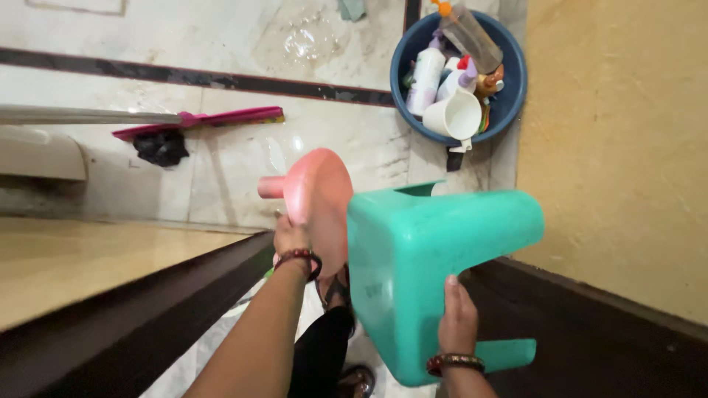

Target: The person fills a bucket with water from a tap, moves two plastic stools out of the way, and uses a floor wiper to sweep water across the bathroom floor toward the drain.

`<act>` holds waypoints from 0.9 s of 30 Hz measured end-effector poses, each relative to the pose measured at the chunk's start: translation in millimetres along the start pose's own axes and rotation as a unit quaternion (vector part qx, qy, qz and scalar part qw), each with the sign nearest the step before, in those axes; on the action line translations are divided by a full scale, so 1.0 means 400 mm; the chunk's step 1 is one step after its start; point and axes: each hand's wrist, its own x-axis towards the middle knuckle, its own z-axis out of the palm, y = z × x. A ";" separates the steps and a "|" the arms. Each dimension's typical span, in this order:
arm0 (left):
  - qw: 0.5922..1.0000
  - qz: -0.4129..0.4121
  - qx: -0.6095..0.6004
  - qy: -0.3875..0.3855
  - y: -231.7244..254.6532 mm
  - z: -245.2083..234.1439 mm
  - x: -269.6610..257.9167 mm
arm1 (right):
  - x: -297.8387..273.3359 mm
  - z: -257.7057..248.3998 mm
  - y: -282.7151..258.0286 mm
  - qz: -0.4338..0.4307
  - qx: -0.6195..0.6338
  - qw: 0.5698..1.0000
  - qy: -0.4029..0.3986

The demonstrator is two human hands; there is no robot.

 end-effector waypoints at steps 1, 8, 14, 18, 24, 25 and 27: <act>0.999 -0.035 -0.022 -0.006 0.018 0.022 0.008 | 0.024 0.008 -0.004 -0.007 -0.006 1.000 -0.005; 0.994 -0.084 0.021 0.060 0.107 0.211 0.165 | 0.193 0.055 -0.018 0.007 -0.050 0.999 0.011; 0.880 -0.154 -0.447 0.031 0.101 0.308 0.322 | 0.297 0.060 0.018 -0.043 -0.032 0.999 0.004; 0.932 -0.235 -0.273 -0.036 0.035 0.359 0.422 | 0.343 0.058 -0.027 0.115 0.082 0.990 0.012; 0.964 -0.176 -0.123 -0.154 0.009 0.408 0.497 | 0.364 0.048 -0.059 0.090 0.185 0.978 -0.018; 0.967 -0.154 -0.106 -0.174 0.009 0.407 0.498 | 0.365 0.042 -0.059 0.084 0.191 0.978 -0.024; 0.976 -0.035 0.061 -0.207 0.019 0.414 0.475 | 0.371 0.026 -0.063 0.088 0.209 0.973 -0.037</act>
